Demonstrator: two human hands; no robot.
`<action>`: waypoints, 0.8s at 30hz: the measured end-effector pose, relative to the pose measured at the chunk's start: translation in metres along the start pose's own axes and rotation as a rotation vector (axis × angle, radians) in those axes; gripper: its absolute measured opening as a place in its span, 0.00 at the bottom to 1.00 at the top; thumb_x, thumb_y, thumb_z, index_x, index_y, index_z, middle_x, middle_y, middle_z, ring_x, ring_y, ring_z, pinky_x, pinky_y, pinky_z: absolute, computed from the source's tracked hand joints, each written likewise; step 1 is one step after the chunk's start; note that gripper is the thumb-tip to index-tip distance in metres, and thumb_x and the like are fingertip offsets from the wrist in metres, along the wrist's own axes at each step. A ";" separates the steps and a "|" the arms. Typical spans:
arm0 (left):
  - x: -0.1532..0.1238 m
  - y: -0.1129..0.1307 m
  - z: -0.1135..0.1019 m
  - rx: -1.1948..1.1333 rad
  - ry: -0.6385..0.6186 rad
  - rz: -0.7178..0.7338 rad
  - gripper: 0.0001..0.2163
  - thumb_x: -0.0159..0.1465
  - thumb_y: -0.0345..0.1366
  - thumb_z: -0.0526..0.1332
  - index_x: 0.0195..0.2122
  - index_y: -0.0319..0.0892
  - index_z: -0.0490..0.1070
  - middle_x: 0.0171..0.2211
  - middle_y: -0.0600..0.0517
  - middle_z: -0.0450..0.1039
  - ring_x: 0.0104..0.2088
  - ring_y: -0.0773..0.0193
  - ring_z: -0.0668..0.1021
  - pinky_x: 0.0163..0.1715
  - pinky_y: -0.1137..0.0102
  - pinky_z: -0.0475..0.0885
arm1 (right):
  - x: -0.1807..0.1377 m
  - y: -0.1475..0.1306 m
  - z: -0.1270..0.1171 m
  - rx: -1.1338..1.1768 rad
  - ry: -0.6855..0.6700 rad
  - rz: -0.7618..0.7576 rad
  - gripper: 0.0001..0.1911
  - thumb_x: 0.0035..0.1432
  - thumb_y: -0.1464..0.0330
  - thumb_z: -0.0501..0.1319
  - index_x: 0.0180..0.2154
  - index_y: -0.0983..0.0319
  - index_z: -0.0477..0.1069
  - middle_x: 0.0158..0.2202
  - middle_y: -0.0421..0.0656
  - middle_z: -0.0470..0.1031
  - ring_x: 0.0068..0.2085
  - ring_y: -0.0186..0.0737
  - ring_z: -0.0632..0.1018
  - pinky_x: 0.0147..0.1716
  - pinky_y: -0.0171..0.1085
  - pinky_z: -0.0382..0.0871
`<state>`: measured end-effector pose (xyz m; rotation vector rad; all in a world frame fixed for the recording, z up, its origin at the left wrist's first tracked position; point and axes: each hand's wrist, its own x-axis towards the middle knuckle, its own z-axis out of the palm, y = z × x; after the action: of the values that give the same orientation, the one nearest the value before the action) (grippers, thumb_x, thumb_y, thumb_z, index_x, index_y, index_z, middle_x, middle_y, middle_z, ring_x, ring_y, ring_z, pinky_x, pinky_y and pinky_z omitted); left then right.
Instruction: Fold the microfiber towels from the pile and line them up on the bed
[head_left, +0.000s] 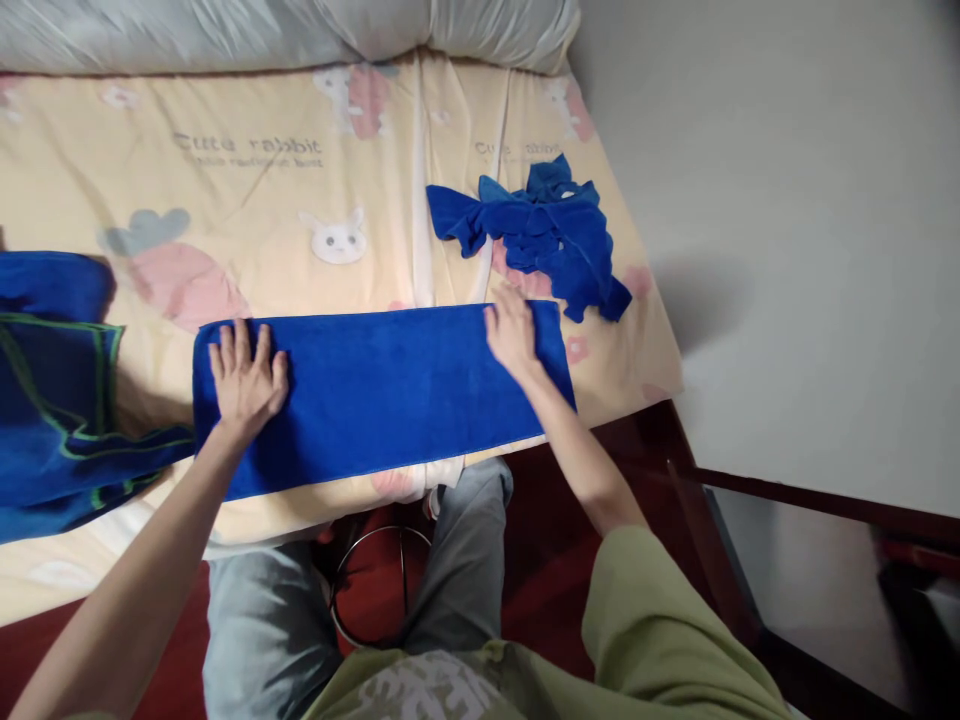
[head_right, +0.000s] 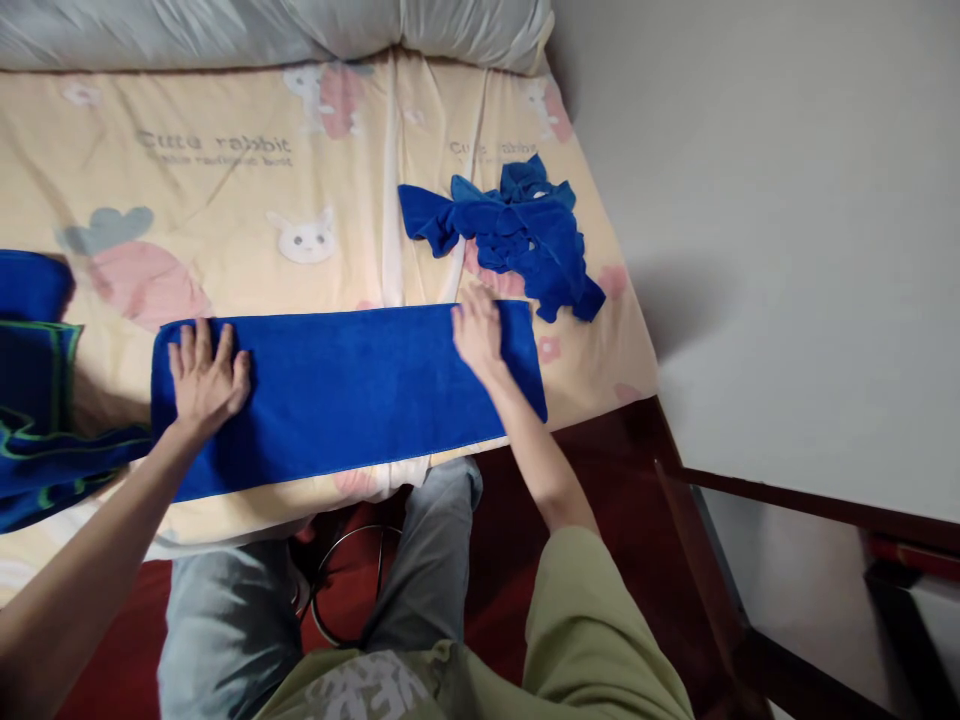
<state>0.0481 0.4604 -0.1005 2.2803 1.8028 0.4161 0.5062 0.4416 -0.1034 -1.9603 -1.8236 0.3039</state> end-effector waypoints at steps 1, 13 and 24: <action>-0.003 0.014 0.002 -0.008 -0.025 0.052 0.31 0.75 0.50 0.44 0.75 0.40 0.54 0.78 0.43 0.39 0.77 0.50 0.42 0.74 0.49 0.37 | -0.013 -0.028 0.013 -0.032 -0.074 -0.064 0.32 0.74 0.58 0.45 0.75 0.50 0.49 0.74 0.36 0.58 0.77 0.55 0.49 0.75 0.63 0.41; 0.009 0.074 0.041 -0.072 -0.074 0.162 0.30 0.74 0.50 0.48 0.74 0.46 0.58 0.77 0.47 0.45 0.77 0.43 0.42 0.72 0.39 0.33 | -0.031 -0.130 0.083 -0.092 -0.212 -0.189 0.30 0.76 0.60 0.45 0.74 0.62 0.54 0.77 0.42 0.47 0.77 0.40 0.47 0.76 0.50 0.34; 0.026 -0.022 0.011 -0.065 0.063 -0.077 0.33 0.73 0.57 0.48 0.73 0.44 0.59 0.78 0.49 0.41 0.75 0.33 0.41 0.71 0.35 0.35 | -0.019 0.092 -0.014 -0.290 -0.053 0.239 0.31 0.78 0.61 0.45 0.74 0.69 0.48 0.77 0.52 0.47 0.77 0.41 0.48 0.74 0.50 0.41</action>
<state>0.0373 0.4910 -0.1155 2.1702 1.8707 0.5304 0.5923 0.4174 -0.1364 -2.3982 -1.7460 0.1726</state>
